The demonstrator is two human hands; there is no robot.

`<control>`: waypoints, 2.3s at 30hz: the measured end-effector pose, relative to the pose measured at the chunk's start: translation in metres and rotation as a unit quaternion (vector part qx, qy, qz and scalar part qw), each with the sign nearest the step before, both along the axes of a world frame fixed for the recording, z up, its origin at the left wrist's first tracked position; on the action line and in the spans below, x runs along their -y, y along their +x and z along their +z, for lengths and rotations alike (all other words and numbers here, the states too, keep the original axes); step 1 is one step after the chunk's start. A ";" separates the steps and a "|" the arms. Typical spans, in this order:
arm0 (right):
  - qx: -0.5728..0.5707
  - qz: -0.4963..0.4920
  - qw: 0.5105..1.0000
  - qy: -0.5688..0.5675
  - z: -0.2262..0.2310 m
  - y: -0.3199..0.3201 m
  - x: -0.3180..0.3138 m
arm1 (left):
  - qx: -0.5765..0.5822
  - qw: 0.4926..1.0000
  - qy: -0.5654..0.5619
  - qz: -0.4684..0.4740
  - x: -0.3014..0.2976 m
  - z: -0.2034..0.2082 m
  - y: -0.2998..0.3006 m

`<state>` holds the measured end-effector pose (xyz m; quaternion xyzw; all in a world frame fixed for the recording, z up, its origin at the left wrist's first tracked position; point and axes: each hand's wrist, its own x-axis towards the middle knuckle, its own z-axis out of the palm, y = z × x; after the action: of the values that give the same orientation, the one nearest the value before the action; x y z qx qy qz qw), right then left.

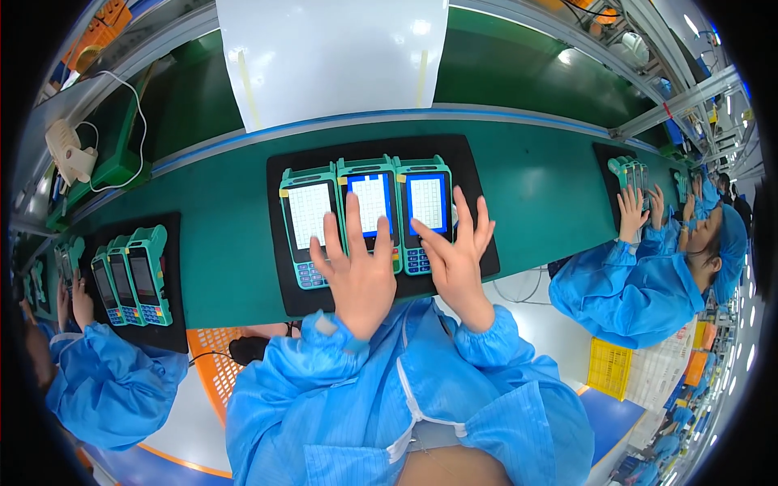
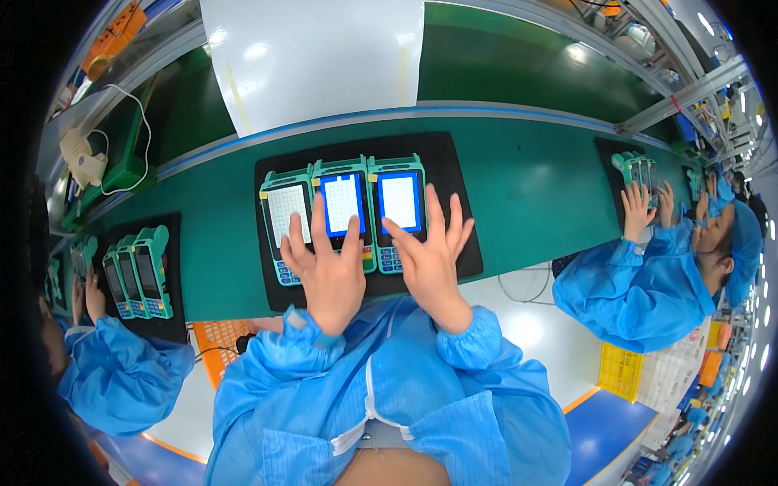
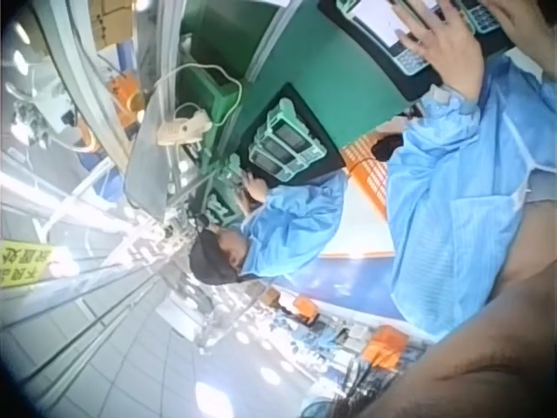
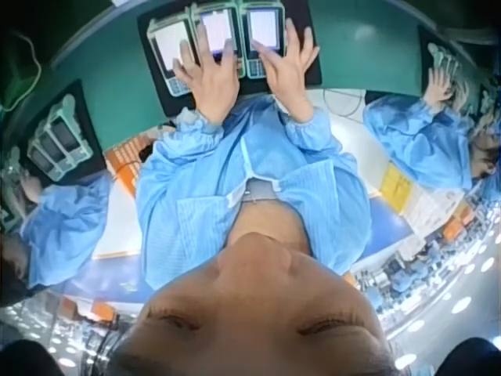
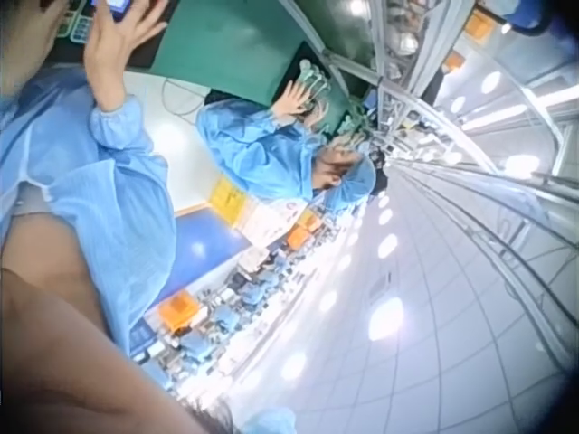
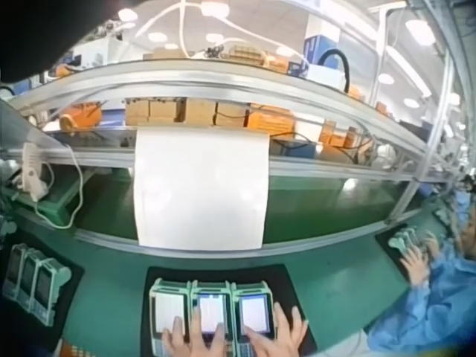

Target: The person tests handheld payment terminals by arranging them on a mat, tapping screen buttons, and tracing line patterns across the touchscreens by hand before sliding the devices along the workbench.

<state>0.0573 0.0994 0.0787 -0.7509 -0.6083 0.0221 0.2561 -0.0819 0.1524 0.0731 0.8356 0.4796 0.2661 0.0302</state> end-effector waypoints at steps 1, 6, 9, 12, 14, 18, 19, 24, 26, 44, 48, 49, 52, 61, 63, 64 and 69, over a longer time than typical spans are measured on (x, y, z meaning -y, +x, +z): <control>0.000 -0.001 1.000 -0.001 0.000 0.001 0.006 | -0.006 1.000 0.003 -0.003 0.008 -0.001 -0.005; -0.009 -0.005 1.000 0.017 0.007 0.009 -0.001 | -0.018 1.000 0.021 0.007 0.004 0.002 -0.006; -0.010 -0.008 0.999 0.040 0.009 0.012 -0.020 | -0.022 0.999 0.026 0.026 -0.014 0.005 0.006; -0.018 -0.018 0.999 0.035 0.011 0.018 -0.037 | -0.055 0.997 0.027 0.038 -0.035 0.010 0.018; -0.007 -0.025 0.999 0.039 0.008 0.021 -0.043 | -0.040 0.997 0.041 0.048 -0.042 0.010 0.023; -0.021 -0.010 0.999 0.038 0.007 0.018 -0.032 | -0.044 0.998 0.033 0.040 -0.036 0.005 0.017; -0.012 -0.005 1.000 0.021 0.007 0.016 -0.023 | -0.042 0.998 0.024 0.035 -0.028 0.005 0.013; -0.013 0.004 0.999 -0.031 0.007 0.007 0.010 | -0.055 0.998 0.001 0.017 0.009 -0.003 -0.011; -0.012 0.002 0.999 -0.032 0.007 0.007 0.010 | -0.070 0.997 0.004 0.016 0.013 -0.002 -0.015; -0.023 0.000 1.000 0.011 0.002 0.015 0.007 | -0.026 0.999 0.027 0.037 0.000 -0.003 -0.016; -0.021 -0.005 1.000 -0.008 0.001 0.012 0.016 | -0.041 0.999 0.019 0.022 0.011 -0.006 -0.024; -0.021 -0.007 1.000 -0.010 0.001 0.012 0.015 | -0.036 0.999 0.027 0.022 0.009 -0.008 -0.023; -0.022 -0.009 0.999 0.032 0.000 0.018 -0.005 | -0.022 0.998 0.043 0.028 -0.004 -0.009 -0.014; -0.030 -0.043 0.997 0.056 -0.001 0.035 -0.031 | 0.004 0.996 0.063 0.069 -0.043 -0.003 0.006; -0.048 -0.020 0.997 0.053 -0.001 0.036 -0.025 | 0.012 0.997 0.056 0.057 -0.038 -0.004 0.001; -0.048 -0.020 0.997 0.053 -0.001 0.034 -0.021 | 0.002 0.997 0.050 0.054 -0.034 -0.005 -0.003; -0.052 -0.004 0.998 0.024 -0.004 0.023 0.012 | -0.033 0.998 0.037 0.046 0.002 -0.008 -0.027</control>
<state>0.0801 0.0873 0.0745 -0.7449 -0.5916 0.0457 0.3050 -0.1090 0.1501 0.0648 0.8215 0.5080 0.2573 -0.0286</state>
